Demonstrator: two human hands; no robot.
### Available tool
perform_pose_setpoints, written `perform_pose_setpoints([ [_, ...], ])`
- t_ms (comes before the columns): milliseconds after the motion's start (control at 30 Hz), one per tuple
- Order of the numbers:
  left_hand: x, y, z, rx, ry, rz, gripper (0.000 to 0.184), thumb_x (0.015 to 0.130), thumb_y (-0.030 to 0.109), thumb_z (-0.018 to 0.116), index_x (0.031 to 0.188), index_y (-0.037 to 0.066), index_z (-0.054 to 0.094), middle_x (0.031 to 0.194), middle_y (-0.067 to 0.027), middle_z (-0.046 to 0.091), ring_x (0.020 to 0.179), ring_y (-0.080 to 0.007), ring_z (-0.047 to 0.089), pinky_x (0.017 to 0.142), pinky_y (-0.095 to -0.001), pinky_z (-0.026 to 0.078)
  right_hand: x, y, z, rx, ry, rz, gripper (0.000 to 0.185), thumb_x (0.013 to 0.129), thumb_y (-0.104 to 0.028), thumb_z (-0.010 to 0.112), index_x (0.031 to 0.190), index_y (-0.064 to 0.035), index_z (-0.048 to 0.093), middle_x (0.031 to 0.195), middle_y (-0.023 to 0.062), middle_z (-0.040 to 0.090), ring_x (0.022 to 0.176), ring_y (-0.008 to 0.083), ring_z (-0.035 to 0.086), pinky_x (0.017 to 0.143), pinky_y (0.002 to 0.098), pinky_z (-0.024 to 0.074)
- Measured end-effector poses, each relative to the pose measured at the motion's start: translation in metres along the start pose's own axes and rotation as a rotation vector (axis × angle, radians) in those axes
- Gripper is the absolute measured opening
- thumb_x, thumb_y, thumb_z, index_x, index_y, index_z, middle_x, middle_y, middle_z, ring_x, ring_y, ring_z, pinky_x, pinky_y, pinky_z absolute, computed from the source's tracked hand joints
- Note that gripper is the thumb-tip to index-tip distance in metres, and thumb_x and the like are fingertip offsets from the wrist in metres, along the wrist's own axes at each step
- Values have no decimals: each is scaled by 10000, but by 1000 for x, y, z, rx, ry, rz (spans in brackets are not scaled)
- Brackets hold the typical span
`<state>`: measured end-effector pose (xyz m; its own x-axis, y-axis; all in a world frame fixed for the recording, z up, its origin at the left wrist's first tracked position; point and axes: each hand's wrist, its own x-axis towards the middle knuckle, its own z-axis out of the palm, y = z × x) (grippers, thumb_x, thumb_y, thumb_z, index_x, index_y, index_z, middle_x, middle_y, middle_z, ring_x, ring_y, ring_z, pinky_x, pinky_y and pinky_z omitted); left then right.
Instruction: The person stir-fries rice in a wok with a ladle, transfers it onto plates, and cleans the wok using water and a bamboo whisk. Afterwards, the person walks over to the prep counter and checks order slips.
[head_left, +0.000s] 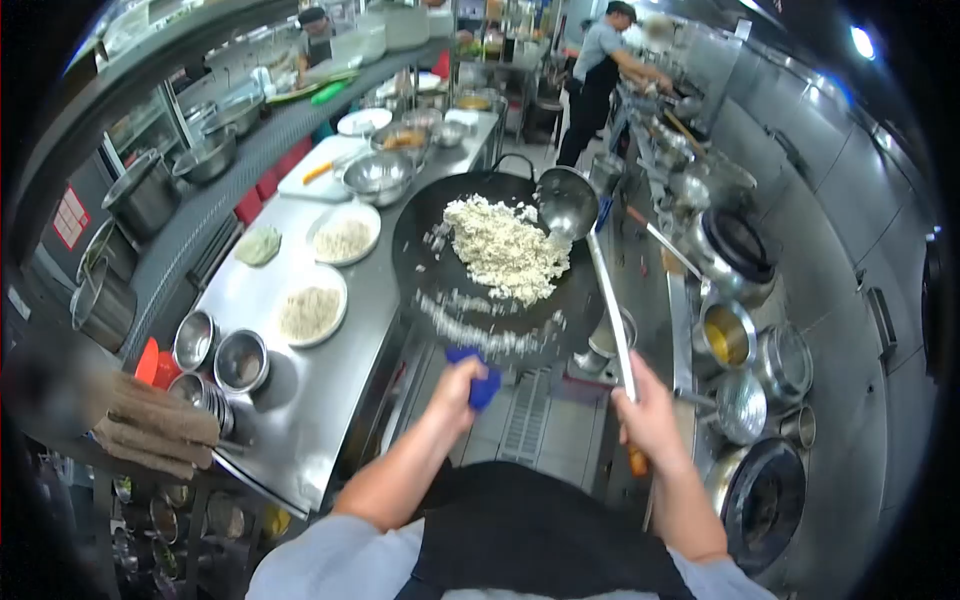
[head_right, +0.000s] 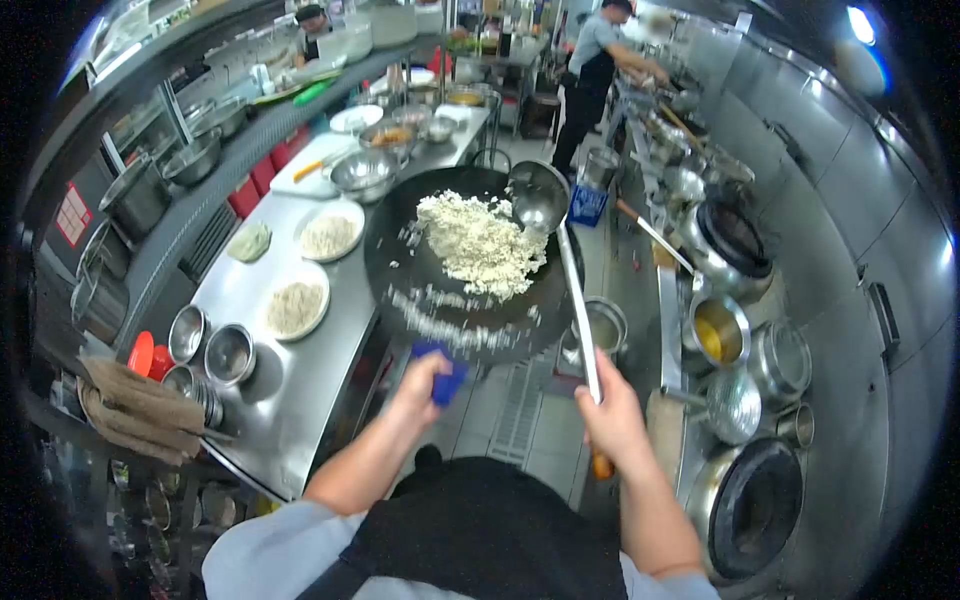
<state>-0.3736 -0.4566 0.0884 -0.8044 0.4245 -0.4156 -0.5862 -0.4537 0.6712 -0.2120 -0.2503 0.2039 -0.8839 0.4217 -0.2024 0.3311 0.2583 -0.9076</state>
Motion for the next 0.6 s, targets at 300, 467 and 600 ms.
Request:
perform_pose_setpoints([
  [300, 23, 21, -13, 301, 94, 70, 95, 715, 106, 557, 780, 36, 550, 655, -53, 553, 512, -169, 538, 467, -308, 434, 19, 21, -15, 221, -105, 122, 605, 817, -3, 494, 1405, -25, 349, 626, 26, 502, 406, 121, 473, 354, 263, 415],
  [467, 3, -20, -23, 553, 77, 298, 188, 675, 76, 569, 856, 27, 560, 740, -54, 568, 656, -169, 566, 601, -298, 461, 7, 24, 47, 486, -328, 443, 332, 850, -12, 486, 1175, -80, 496, 602, 13, 458, 398, 119, 438, 361, 272, 380],
  [600, 31, -6, -41, 322, 115, -92, 143, 692, 119, 580, 809, 38, 562, 687, -53, 564, 555, -164, 542, 495, -300, 426, 3, 19, 50, 893, -625, 602, 263, 897, -53, 447, 1153, -99, 488, 615, 12, 438, 400, 122, 401, 370, 277, 330],
])
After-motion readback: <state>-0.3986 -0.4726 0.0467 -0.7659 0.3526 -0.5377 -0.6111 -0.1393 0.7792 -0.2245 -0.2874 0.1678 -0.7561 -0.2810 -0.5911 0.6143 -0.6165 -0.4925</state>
